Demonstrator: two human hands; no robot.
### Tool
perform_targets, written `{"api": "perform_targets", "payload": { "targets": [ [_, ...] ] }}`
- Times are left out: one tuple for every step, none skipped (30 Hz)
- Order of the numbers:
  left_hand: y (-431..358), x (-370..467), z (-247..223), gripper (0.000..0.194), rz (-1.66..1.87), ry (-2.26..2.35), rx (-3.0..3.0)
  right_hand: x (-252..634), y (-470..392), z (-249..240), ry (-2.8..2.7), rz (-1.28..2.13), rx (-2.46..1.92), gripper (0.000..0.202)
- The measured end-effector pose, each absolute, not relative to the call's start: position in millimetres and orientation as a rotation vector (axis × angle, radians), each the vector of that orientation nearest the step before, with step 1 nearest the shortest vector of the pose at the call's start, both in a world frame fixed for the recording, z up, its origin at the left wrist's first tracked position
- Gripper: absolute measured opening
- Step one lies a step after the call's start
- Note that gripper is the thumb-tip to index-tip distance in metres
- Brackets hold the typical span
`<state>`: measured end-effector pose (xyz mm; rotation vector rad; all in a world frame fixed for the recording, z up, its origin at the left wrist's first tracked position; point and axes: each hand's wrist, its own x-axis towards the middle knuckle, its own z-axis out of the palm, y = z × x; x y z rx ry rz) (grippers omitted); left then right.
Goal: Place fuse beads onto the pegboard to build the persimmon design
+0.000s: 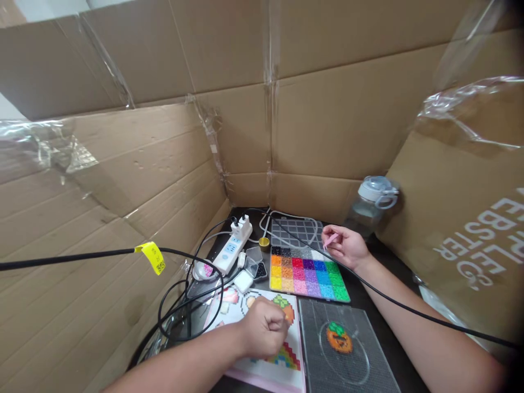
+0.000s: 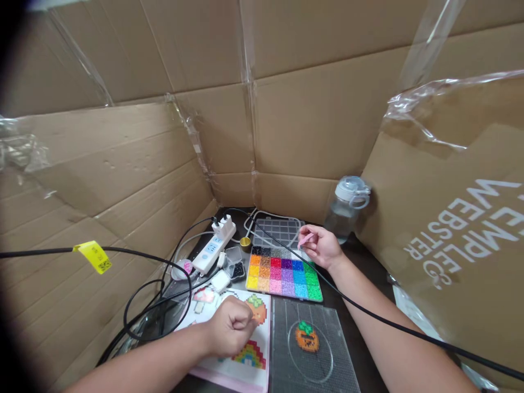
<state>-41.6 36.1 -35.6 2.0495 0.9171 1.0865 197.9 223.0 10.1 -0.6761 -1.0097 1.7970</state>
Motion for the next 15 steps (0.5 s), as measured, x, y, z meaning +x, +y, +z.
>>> {"api": "perform_targets", "payload": {
  "targets": [
    [37,-42,-37,0.056,1.091,0.933,2.050,199,223,8,-1.026,1.811,-0.670,0.017],
    [38,-42,-39,0.053,1.093,0.951,2.048,200,222,7,-1.037,1.824,-0.668,0.019],
    [38,-43,-41,0.050,1.094,0.971,2.042,201,222,6,-1.042,1.833,-0.667,0.021],
    [39,-43,-43,0.046,1.095,0.992,2.033,203,222,5,-1.046,1.842,-0.665,0.023],
    [39,-44,-45,0.043,1.094,1.012,2.021,204,221,5,-1.048,1.851,-0.663,0.024],
    [39,-44,-47,0.040,1.092,1.030,2.007,206,221,5,-1.048,1.860,-0.661,0.025],
    [39,-45,-48,0.038,1.086,1.043,1.992,208,221,5,-1.047,1.870,-0.658,0.025],
    [40,-45,-49,0.036,1.077,1.052,1.977,210,221,5,-1.043,1.879,-0.654,0.026],
    [40,-45,-50,0.034,1.067,1.059,1.962,212,221,5,-1.040,1.889,-0.650,0.026],
    [40,-45,-51,0.033,1.055,1.064,1.946,214,221,5,-1.036,1.899,-0.644,0.027],
    [40,-45,-51,0.032,1.044,1.069,1.928,216,222,5,-1.033,1.907,-0.638,0.028],
    [40,-46,-51,0.030,1.035,1.075,1.907,217,222,5,-1.030,1.915,-0.632,0.029],
    [40,-46,-51,0.029,1.029,1.083,1.882,218,222,6,-1.027,1.921,-0.625,0.030],
    [40,-45,-51,0.027,1.029,1.094,1.851,219,222,5,-1.026,1.925,-0.619,0.031],
    [39,-45,-52,0.026,1.037,1.113,1.811,220,221,5,-1.027,1.926,-0.618,0.032]
  ]
}}
